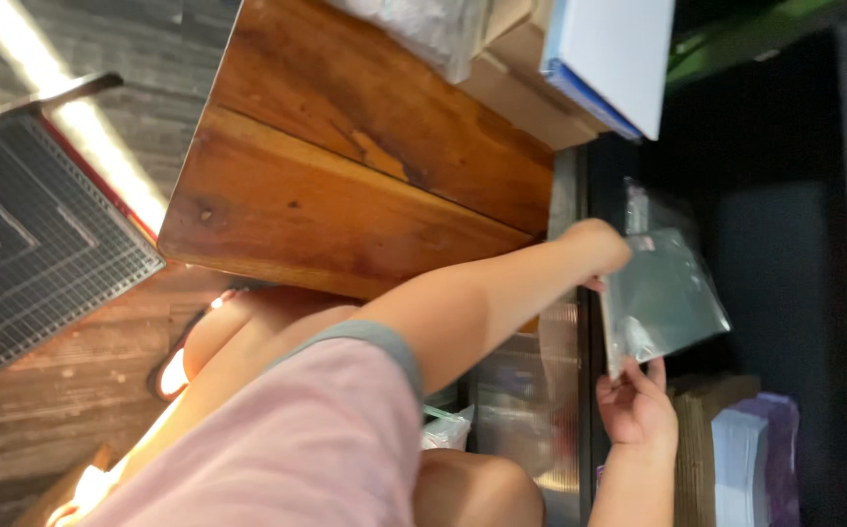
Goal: The person organizes flat cardboard pieces and plastic-wrapped items on a black metal shelf. They repeatedly pick up and place cardboard pieces, then handle plastic-wrapped items, arranging them on the shelf.
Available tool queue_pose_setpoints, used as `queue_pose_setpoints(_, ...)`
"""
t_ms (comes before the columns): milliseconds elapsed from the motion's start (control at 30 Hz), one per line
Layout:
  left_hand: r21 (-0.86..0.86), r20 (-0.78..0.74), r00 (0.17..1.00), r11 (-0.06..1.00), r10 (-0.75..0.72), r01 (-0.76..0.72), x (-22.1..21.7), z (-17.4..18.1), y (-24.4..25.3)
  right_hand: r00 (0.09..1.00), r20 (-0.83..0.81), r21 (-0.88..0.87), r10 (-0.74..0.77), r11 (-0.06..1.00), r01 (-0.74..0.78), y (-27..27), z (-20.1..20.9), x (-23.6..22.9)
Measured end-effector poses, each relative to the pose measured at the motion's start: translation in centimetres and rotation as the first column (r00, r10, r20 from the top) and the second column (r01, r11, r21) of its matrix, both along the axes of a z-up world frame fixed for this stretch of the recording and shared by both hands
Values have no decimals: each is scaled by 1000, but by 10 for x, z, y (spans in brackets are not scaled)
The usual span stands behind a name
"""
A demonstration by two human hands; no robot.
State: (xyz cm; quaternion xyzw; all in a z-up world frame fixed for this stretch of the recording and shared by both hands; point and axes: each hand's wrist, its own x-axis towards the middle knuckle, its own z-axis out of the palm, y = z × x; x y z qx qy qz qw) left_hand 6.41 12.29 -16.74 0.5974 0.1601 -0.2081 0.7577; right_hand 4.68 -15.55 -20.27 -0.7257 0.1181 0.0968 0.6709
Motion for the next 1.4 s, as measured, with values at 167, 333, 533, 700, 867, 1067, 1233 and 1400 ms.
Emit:
queue_pose_setpoints(167, -13, 65, 997, 999, 34, -34, 31, -4, -5, 1000, 11, 13, 14, 1000, -14, 3, 2, 29)
queue_pose_setpoints(333, -26, 97, 994, 998, 58, -56, 68, -17, -16, 999, 17, -33, -33, 999, 34, 3, 3, 63)
queue_pose_setpoints(533, -10, 44, 991, 992, 128, -128, 105, -13, -14, 999, 23, -75, 30, 997, -28, 6, 0, 100)
queue_pose_setpoints(700, -138, 24, 978, 970, 207, -202, 128, -1, -16, 995, -79, 29, -59, 998, 62, 10, 10, 138)
queue_pose_setpoints(867, -79, 60, 956, 956, 289, -284, 159, 2, -18, 962, -125, 63, -243, 966, 252, 22, 12, 183)
queue_pose_setpoints(1067, -121, 270, 927, 965, 258, -233, 170, -14, -33, 957, -202, 96, -209, 968, 232, 29, 5, 221)
queue_pose_setpoints(1233, -9, 257, 937, 970, 235, -241, 185, -20, -40, 913, -241, 89, -330, 929, 359, 36, -13, 247)
queue_pose_setpoints(1400, 272, 218, 976, 961, -5, -56, 189, -33, -43, 927, -200, 50, -317, 942, 332, 31, -27, 261)
